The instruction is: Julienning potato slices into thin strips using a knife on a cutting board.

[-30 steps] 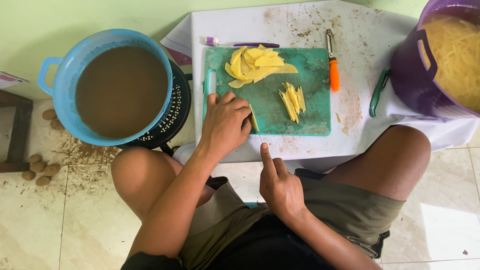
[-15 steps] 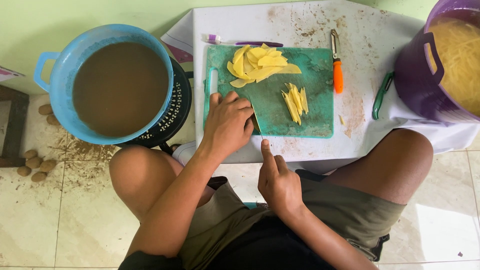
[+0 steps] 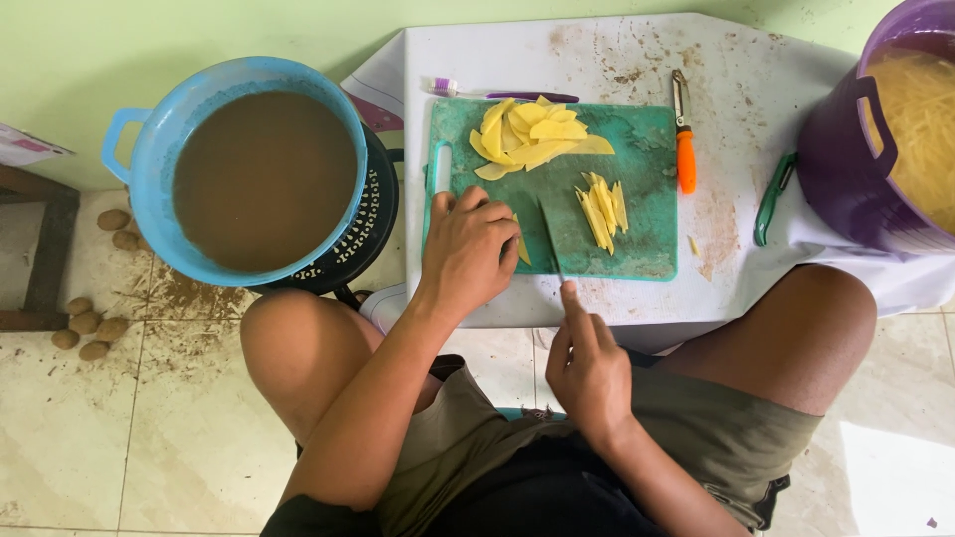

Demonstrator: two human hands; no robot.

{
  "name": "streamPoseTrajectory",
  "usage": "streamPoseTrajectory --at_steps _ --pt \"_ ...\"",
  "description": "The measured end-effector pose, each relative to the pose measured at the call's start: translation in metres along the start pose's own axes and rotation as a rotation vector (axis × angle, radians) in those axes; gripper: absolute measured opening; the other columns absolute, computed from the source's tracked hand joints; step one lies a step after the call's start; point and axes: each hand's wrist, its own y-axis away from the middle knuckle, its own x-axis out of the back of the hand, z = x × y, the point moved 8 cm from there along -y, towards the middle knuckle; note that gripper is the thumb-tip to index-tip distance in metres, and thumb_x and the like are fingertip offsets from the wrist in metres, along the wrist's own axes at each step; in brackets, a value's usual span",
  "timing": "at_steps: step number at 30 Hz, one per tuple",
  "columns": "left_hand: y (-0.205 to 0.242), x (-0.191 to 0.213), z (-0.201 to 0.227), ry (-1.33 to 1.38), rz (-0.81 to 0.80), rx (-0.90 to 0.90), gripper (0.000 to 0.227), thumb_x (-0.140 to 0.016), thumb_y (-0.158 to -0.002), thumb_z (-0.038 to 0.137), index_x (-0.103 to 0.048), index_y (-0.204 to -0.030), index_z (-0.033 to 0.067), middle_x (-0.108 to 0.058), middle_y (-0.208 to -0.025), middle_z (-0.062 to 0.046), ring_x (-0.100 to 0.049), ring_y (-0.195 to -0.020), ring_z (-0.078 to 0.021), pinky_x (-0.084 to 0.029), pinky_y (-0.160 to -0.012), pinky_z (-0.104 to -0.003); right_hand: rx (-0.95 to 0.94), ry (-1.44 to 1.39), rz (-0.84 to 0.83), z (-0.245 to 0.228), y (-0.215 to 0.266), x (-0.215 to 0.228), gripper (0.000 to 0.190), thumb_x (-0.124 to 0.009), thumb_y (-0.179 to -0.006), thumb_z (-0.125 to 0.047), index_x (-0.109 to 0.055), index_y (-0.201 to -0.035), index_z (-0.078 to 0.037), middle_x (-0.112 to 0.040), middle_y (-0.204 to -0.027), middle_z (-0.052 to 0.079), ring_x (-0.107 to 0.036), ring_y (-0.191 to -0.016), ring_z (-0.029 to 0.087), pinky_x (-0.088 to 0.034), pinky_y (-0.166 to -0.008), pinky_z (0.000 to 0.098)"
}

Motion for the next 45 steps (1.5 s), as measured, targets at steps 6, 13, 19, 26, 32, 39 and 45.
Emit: streamPoseTrajectory --at_steps 6,13,19,26,32,39,45 --pt "0.001 -0.003 -0.003 0.022 -0.024 0.011 0.008 -0.073 -0.078 0.010 -0.080 -0.082 0.0089 -0.071 -0.088 0.004 -0.052 -0.090 -0.0208 -0.036 -0.090 -0.042 0.012 -0.075 -0.019 -0.010 -0.002 0.002 0.045 -0.062 -0.087 0.007 -0.061 -0.132 0.005 -0.069 -0.083 0.017 -0.059 -0.050 0.027 -0.048 -0.046 0.0397" --pt "-0.003 -0.004 0.002 -0.050 -0.049 -0.020 0.009 -0.072 -0.077 0.013 -0.079 -0.081 0.0095 -0.069 -0.088 0.003 -0.051 -0.089 -0.0215 -0.035 -0.089 -0.043 0.028 -0.031 -0.054 -0.012 0.004 -0.011 0.054 -0.064 -0.087 0.005 -0.058 -0.140 -0.001 -0.062 -0.075 0.011 -0.050 -0.042 0.023 -0.042 -0.040 0.0393" --pt "-0.003 -0.006 0.001 -0.054 -0.061 -0.013 0.012 -0.072 -0.077 0.011 -0.081 -0.085 0.0090 -0.070 -0.090 0.003 -0.052 -0.089 -0.0206 -0.034 -0.089 -0.044 0.038 0.012 -0.085 -0.009 0.009 -0.020 0.062 -0.063 -0.084 0.004 -0.053 -0.145 -0.002 -0.063 -0.076 0.011 -0.050 -0.041 0.024 -0.041 -0.037 0.0393" --pt "0.000 -0.016 -0.005 -0.029 -0.101 0.014 0.006 -0.070 -0.080 0.014 -0.075 -0.079 0.0156 -0.067 -0.081 0.003 -0.056 -0.094 -0.0181 -0.034 -0.088 -0.042 0.074 0.129 -0.082 0.001 0.010 -0.037 0.058 -0.053 -0.097 -0.006 -0.049 -0.154 -0.013 -0.060 -0.076 0.009 -0.056 -0.038 0.032 -0.042 -0.031 0.0434" --pt "0.001 -0.015 -0.007 -0.053 -0.087 0.033 0.007 -0.069 -0.081 0.015 -0.076 -0.081 0.0158 -0.068 -0.083 0.003 -0.055 -0.094 -0.0180 -0.034 -0.088 -0.042 0.042 0.056 -0.078 0.006 0.019 -0.035 0.057 -0.052 -0.096 -0.004 -0.051 -0.153 -0.014 -0.063 -0.079 0.011 -0.056 -0.039 0.034 -0.041 -0.032 0.0430" --pt "0.003 -0.002 0.003 -0.060 0.031 0.003 0.005 -0.074 -0.078 0.011 -0.079 -0.079 0.0101 -0.068 -0.085 0.001 -0.052 -0.090 -0.0212 -0.035 -0.088 -0.043 -0.030 -0.112 -0.019 -0.004 0.009 0.000 0.046 -0.061 -0.088 0.006 -0.059 -0.133 0.005 -0.073 -0.093 0.022 -0.065 -0.054 0.031 -0.051 -0.049 0.0401" --pt "0.003 -0.006 0.001 -0.061 -0.002 -0.004 0.007 -0.073 -0.076 0.012 -0.078 -0.079 0.0095 -0.069 -0.087 0.003 -0.052 -0.088 -0.0209 -0.034 -0.091 -0.043 -0.014 -0.117 -0.042 -0.011 0.007 -0.005 0.050 -0.062 -0.087 0.006 -0.057 -0.136 0.003 -0.074 -0.091 0.021 -0.064 -0.051 0.029 -0.049 -0.045 0.0401"
